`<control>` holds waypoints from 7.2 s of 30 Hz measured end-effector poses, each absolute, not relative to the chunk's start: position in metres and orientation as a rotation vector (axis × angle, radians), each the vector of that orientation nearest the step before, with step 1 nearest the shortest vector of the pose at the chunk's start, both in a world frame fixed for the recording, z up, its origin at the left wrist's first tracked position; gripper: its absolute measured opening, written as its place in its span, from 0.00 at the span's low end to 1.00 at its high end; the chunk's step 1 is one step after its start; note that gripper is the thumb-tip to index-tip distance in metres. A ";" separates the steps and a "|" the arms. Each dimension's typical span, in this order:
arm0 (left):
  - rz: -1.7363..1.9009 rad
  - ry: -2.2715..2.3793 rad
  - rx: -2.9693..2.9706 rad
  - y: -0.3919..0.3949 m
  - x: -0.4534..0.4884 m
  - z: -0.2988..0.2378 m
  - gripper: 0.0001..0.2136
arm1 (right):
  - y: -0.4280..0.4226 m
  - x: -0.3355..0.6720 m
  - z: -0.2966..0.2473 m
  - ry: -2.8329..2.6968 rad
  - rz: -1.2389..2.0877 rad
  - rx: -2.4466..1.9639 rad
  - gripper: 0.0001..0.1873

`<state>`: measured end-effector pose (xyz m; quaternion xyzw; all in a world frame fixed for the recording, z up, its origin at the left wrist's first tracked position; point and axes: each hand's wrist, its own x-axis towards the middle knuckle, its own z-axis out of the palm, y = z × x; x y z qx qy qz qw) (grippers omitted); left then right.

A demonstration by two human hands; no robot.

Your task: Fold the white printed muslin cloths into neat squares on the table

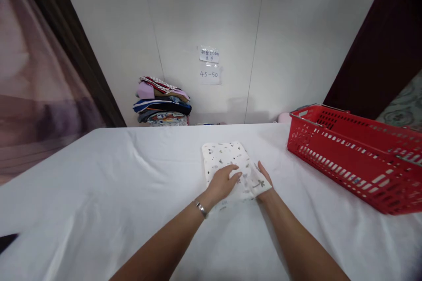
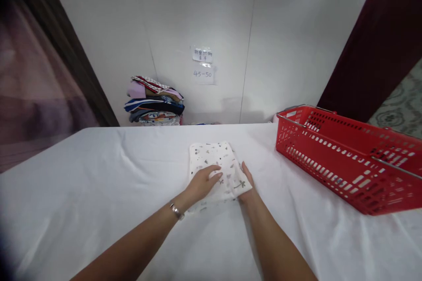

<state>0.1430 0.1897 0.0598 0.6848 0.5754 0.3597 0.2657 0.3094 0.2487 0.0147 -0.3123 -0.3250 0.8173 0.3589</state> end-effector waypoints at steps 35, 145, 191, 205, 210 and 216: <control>1.195 1.846 1.264 0.198 0.097 -0.007 0.22 | 0.318 0.308 0.025 -1.828 0.800 -1.701 0.12; 1.058 1.953 1.667 0.069 -0.017 0.004 0.20 | 0.167 0.343 0.009 -2.105 0.379 -1.458 0.26; 1.060 2.082 1.077 0.079 0.036 0.021 0.23 | 0.179 0.345 -0.020 -2.430 0.062 -1.077 0.22; 0.698 2.373 1.761 0.047 0.047 0.014 0.11 | 0.143 0.263 0.016 -2.715 -0.035 -0.877 0.31; 0.726 2.427 1.765 0.054 0.050 0.010 0.06 | 0.145 0.245 0.005 -2.651 -0.016 -0.895 0.27; 0.805 2.477 1.727 0.057 0.048 0.014 0.05 | 0.151 0.254 -0.014 -2.589 0.002 -0.869 0.21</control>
